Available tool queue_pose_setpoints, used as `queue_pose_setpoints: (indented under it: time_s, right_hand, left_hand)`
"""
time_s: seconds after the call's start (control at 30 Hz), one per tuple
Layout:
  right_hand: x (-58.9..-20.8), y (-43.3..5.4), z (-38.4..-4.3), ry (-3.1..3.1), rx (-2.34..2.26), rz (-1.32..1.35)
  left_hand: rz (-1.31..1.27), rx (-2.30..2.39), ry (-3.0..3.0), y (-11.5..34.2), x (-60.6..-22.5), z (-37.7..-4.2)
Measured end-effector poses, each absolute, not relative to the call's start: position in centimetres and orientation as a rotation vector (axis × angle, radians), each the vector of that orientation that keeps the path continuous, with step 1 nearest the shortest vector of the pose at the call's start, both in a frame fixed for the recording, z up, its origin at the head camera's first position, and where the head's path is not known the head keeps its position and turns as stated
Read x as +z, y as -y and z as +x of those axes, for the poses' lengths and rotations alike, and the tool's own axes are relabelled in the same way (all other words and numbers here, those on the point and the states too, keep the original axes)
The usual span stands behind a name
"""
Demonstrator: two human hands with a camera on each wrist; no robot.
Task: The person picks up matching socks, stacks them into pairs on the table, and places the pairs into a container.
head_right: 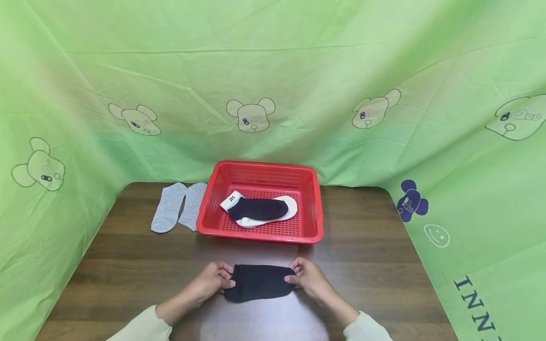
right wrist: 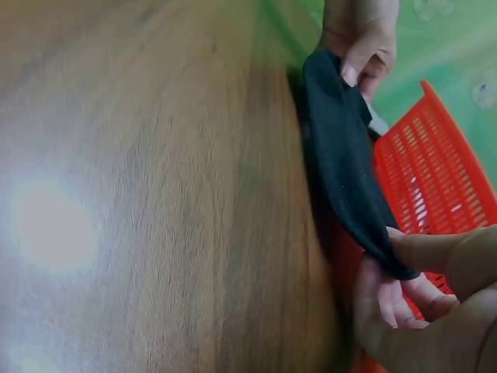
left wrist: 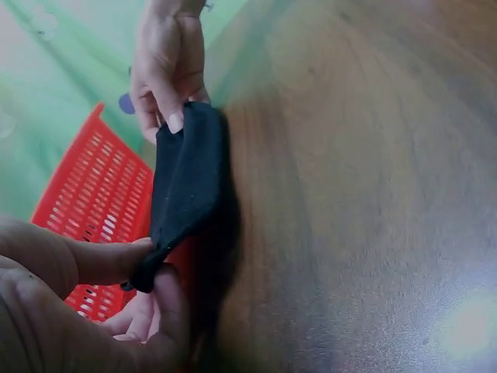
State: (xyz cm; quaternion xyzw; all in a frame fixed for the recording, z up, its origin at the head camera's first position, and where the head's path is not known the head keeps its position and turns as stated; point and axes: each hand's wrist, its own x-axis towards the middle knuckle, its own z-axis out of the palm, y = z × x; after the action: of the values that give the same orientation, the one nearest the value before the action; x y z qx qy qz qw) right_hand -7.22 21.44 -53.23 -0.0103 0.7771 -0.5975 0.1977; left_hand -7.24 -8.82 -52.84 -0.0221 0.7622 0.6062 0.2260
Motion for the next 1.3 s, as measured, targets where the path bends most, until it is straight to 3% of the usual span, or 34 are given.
queue_pose_setpoints:
  time_s: [0.33, 0.67, 0.97, 1.3]
  right_hand:
    - [-46.6, -21.4, -7.4, -2.113, -1.755, -0.118]
    - [-40.7, -21.4, -11.7, -2.324, -1.842, -0.103]
    - [-40.3, -20.7, -17.6, -2.286, -1.977, 0.009]
    - [-42.8, -19.1, -23.0, -2.394, -1.823, 0.157]
  left_hand:
    - [0.137, 1.640, -2.085, 10.7, -46.0, -8.6]
    - [0.124, 1.705, -2.287, 10.1, -39.8, -12.7]
    - [0.057, 1.700, -2.411, 9.0, -39.2, -18.7]
    - [-0.202, 1.612, -2.455, 8.1, -42.4, -24.1]
